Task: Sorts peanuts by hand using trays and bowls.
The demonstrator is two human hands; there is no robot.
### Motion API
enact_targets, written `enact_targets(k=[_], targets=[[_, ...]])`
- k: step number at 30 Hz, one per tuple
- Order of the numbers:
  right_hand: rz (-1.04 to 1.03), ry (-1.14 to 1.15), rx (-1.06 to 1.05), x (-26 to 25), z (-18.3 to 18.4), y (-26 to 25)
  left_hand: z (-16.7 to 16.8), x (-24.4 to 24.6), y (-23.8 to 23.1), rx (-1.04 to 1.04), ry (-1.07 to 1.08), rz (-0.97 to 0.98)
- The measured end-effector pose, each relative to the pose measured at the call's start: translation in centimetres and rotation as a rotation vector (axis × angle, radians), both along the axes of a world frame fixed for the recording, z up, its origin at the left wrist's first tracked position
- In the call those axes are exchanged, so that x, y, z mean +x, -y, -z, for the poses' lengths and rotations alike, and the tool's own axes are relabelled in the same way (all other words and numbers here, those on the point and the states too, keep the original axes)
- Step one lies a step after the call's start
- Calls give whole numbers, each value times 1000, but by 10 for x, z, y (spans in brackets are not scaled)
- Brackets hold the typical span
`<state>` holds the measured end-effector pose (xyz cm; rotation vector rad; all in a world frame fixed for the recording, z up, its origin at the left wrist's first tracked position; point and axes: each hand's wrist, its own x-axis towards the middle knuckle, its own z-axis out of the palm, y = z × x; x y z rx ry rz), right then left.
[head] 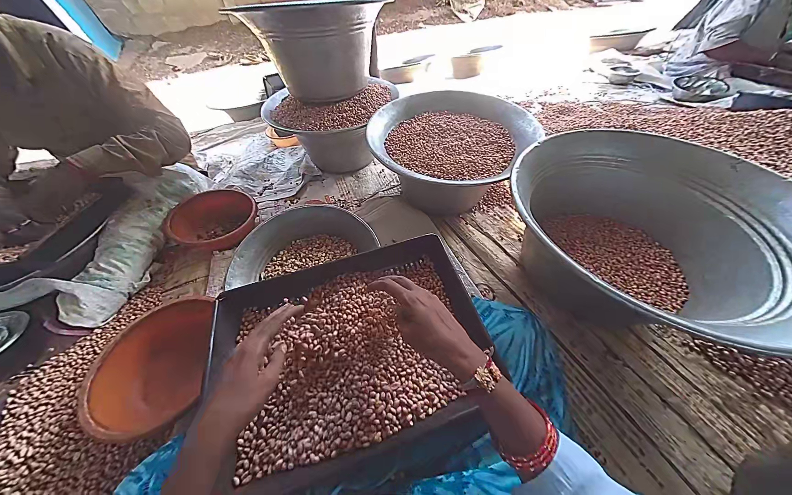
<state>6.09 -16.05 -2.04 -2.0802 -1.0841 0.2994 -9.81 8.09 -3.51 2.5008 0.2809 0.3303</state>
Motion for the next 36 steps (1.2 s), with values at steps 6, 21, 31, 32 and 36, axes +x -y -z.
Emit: enact_targets(k=[6,21,31,32,36], targets=[[-519,-142,-315,-7,11,68,-3,-53,16,-289,-301,502],[-203,-105,-147,23,48,-8,34,13,22,-415,-204,0],[206,-158,-822,4,12,45,8,-66,-3,-54,-790,-159],[164,-191,-861,1,17,43,13,-62,5,-28,-848,-141],[-26,-259,-832,-25,34,19,32,-30,47,0,-917,-134]])
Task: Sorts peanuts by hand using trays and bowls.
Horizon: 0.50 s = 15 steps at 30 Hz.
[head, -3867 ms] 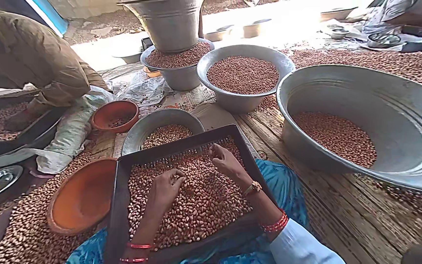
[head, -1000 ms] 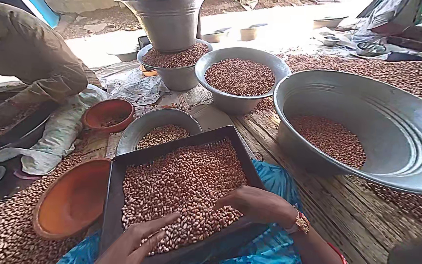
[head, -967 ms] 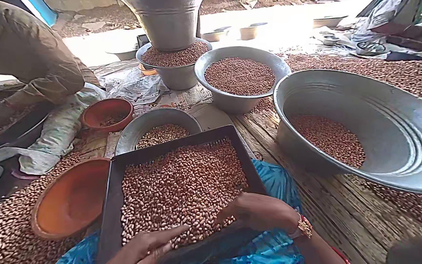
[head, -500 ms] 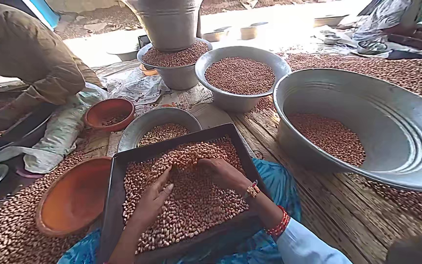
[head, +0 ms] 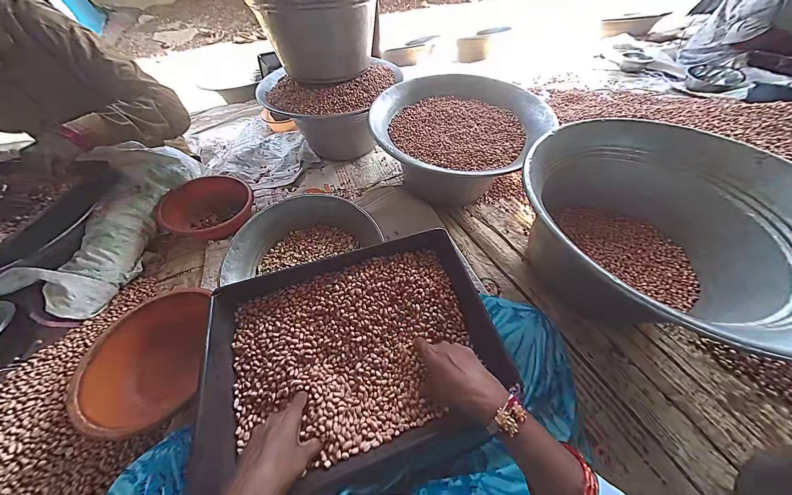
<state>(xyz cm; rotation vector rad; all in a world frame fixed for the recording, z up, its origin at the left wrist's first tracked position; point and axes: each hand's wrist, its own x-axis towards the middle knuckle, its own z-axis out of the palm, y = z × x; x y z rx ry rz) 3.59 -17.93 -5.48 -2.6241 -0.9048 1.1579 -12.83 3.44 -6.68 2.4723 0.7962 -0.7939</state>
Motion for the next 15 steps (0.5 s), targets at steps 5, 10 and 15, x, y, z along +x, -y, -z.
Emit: enact_targets(k=[5,10,15], targets=[[-27,-62,307,-25,14,-42,16,24,28,-267,318,-191],[37,-88,923,-13,9,-37,12,20,12,-667,873,-476],[-95,-315,1482,-5,-17,5,7,5,-14,-290,1025,-315]])
